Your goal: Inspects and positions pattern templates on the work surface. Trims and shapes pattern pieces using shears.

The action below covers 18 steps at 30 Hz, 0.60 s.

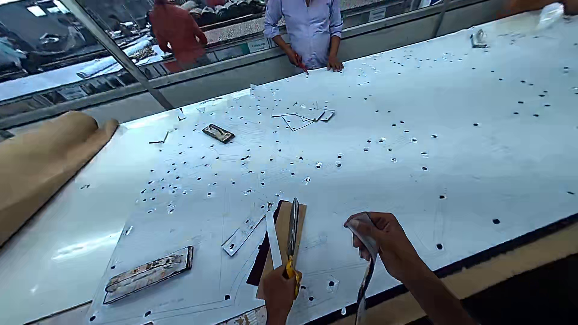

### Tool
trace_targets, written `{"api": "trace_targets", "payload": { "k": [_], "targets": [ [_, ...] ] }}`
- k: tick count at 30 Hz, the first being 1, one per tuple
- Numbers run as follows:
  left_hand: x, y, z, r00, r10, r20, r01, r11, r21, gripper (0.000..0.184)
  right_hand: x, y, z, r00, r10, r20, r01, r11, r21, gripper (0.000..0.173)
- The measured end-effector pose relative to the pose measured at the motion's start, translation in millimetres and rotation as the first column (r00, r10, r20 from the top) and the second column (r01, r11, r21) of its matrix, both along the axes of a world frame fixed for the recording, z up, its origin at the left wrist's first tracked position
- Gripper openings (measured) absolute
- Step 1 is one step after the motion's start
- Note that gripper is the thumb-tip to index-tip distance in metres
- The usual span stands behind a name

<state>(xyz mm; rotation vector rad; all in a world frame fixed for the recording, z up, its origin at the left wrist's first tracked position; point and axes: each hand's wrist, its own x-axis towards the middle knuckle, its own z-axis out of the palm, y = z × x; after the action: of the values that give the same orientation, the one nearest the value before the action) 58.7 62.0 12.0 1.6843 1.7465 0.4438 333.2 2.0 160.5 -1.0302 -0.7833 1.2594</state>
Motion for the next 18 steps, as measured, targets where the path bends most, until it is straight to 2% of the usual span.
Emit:
{"api": "trace_targets", "payload": {
  "k": [2,4,7,12,16,17,18],
  "targets": [
    [13,17,-9,0.992,0.0,-0.129,-0.001,1.0,-0.011,0.024,4,-1,-1,0.995,-0.099,-0.033,0.098,0.995,-0.012,0.021],
    [25,33,-6,0.967,-0.025,-0.253,0.017,0.999,-0.035,0.041,6,-2,2,0.982,-0.182,-0.042,0.181,0.983,-0.017,0.022],
    [39,49,0,0.926,-0.086,-0.367,0.043,0.991,-0.123,0.057,10,3,7,0.956,-0.284,-0.075,0.28,0.958,-0.054,0.022],
    [42,50,-6,0.891,-0.156,-0.426,0.099,0.983,-0.153,0.055,17,15,13,0.929,-0.35,-0.121,0.344,0.936,-0.074,0.021],
    [50,48,20,0.821,-0.328,-0.466,0.21,0.934,-0.289,0.046,19,24,15,0.927,-0.353,-0.129,0.349,0.936,-0.056,0.02],
    [55,44,32,0.807,-0.353,-0.473,0.229,0.926,-0.3,0.042,18,26,17,0.931,-0.346,-0.118,0.343,0.938,-0.044,0.02],
    [58,40,44,0.833,-0.343,-0.434,0.253,0.934,-0.252,0.038,18,27,19,0.936,-0.335,-0.11,0.335,0.942,-0.019,0.02]
  ]
}}
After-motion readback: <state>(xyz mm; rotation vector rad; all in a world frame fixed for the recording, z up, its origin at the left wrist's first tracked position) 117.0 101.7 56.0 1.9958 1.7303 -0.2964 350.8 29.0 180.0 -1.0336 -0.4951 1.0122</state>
